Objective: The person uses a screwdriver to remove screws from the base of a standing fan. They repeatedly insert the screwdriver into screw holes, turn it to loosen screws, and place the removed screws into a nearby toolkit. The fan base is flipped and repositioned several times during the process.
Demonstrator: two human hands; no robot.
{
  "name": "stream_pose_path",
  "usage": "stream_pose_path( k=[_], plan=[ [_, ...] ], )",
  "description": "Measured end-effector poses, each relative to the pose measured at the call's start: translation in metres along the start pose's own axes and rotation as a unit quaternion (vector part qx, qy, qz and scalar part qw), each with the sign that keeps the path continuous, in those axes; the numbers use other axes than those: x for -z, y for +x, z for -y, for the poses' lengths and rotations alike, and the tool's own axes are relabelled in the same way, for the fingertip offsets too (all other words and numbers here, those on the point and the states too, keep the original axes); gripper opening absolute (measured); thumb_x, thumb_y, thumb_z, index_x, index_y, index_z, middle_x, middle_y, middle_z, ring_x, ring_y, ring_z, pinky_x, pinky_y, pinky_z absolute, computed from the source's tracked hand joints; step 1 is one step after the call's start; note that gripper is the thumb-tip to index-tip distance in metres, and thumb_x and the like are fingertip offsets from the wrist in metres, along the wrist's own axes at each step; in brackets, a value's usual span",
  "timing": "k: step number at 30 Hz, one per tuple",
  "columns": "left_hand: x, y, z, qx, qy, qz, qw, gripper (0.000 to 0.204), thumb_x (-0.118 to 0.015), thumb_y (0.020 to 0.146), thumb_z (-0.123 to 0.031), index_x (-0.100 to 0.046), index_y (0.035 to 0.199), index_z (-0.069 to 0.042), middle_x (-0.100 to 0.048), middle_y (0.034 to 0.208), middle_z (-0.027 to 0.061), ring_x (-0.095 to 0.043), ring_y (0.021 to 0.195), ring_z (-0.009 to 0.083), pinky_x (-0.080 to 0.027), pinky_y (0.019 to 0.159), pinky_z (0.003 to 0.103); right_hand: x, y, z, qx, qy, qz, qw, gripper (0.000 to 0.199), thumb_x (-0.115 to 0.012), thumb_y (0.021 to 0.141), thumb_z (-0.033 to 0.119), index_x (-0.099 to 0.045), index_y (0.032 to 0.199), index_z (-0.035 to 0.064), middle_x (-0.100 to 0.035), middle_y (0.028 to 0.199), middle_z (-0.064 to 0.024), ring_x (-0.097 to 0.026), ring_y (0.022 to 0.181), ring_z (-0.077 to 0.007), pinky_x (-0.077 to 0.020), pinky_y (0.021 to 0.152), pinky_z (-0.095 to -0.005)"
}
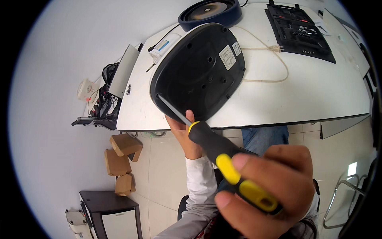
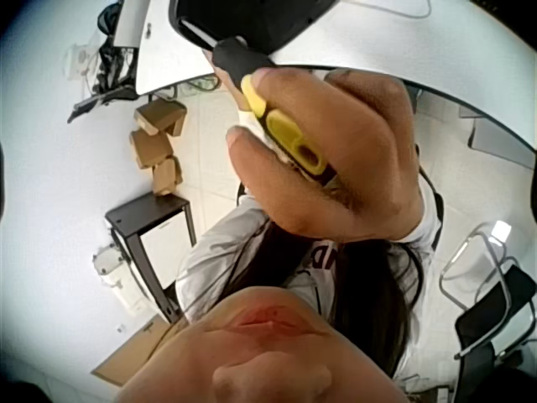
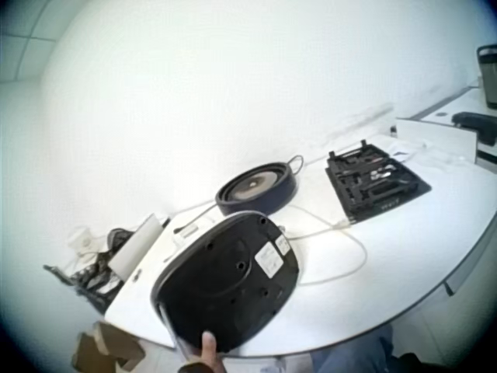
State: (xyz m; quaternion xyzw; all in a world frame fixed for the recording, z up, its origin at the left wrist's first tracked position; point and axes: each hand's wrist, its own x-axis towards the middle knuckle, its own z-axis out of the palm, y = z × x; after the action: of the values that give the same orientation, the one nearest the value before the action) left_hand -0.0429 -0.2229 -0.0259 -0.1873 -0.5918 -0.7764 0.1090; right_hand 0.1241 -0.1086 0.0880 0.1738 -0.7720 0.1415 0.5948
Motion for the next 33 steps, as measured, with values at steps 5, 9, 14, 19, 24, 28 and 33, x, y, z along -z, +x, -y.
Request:
stream_pose_path(
  k=[5,9,14,19,24,28,33],
  plan=[
    [0.007,-0.001,0.009,0.037,0.028,-0.017,0.999,0.061,-0.07,0.083,-0.026,-0.04,0.131,-0.005,-0.048,0.126,0.008,-0.047,0.114,0.0191,-0.035,0.098,0.03,-0.022,-0.008,0.002,-0.034,0.002,-0.094,0.995,0.034,-0.073,0.066,0.02,-0.062,0.098,0.0163,-0.06,0.1,-0.0112,-0.058,0.076,-0.0199,-0.0479,0.061,-0.0256],
    [-0.005,-0.001,-0.004,0.038,-0.018,0.005,0.999,0.05,-0.064,0.086,-0.009,-0.039,0.129,-0.007,-0.05,0.109,0.0025,-0.051,0.095,0.0109,-0.043,0.084,0.024,0.019,0.015,0.026,-0.27,-0.008,0.074,0.96,0.049,-0.048,0.086,0.047,-0.053,0.114,0.0066,-0.058,0.101,-0.0187,-0.06,0.081,-0.0296,-0.0517,0.065,-0.0372],
    [-0.008,0.001,-0.002,0.033,-0.014,0.019,0.999,0.05,-0.064,0.087,-0.011,-0.038,0.129,-0.005,-0.05,0.111,0.0038,-0.051,0.096,0.0122,-0.043,0.086,0.026,0.027,0.019,0.032,-0.318,-0.035,0.16,0.934,0.035,-0.057,0.086,0.036,-0.059,0.111,0.011,-0.058,0.09,-0.0128,-0.058,0.076,-0.0269,-0.0502,0.059,-0.0318],
    [-0.019,0.012,0.0,0.014,-0.018,0.049,0.999,0.048,-0.062,0.088,-0.011,-0.037,0.128,-0.003,-0.05,0.113,0.007,-0.051,0.1,0.0143,-0.04,0.089,0.027,0.021,0.017,0.007,-0.161,-0.074,0.133,0.975,0.038,-0.072,0.058,0.014,-0.068,0.095,0.0242,-0.06,0.099,-0.0012,-0.048,0.077,-0.0215,-0.0417,0.06,-0.0258],
    [-0.03,0.016,0.004,-0.013,-0.001,0.048,0.999,0.045,-0.061,0.089,-0.01,-0.038,0.127,-0.003,-0.048,0.117,0.0081,-0.047,0.106,0.0154,-0.037,0.091,0.025,0.023,0.002,-0.006,-0.137,-0.036,0.139,0.98,0.046,-0.072,0.056,0.014,-0.067,0.101,0.0232,-0.059,0.106,0.0006,-0.047,0.084,-0.0232,-0.042,0.065,-0.0268],
    [-0.022,0.014,0.011,0.01,-0.044,0.045,0.998,0.046,-0.061,0.089,-0.009,-0.037,0.128,-0.004,-0.046,0.121,0.0085,-0.046,0.109,0.0162,-0.036,0.094,0.026,0.017,0.0,0.0,-0.287,-0.019,0.155,0.945,0.063,-0.074,0.059,0.011,-0.058,0.12,0.0141,-0.055,0.106,-0.01,-0.054,0.086,-0.0262,-0.0478,0.064,-0.031],
    [-0.03,0.015,0.006,0.008,-0.029,0.057,0.998,0.054,-0.062,0.088,-0.008,-0.033,0.133,-0.005,-0.042,0.13,0.008,-0.045,0.114,0.016,-0.036,0.096,0.028,0.02,0.001,0.012,-0.316,-0.043,0.189,0.929,0.057,-0.073,0.062,0.007,-0.059,0.117,0.0029,-0.054,0.097,-0.0145,-0.059,0.075,-0.0266,-0.0495,0.058,-0.0327]
  ],
)
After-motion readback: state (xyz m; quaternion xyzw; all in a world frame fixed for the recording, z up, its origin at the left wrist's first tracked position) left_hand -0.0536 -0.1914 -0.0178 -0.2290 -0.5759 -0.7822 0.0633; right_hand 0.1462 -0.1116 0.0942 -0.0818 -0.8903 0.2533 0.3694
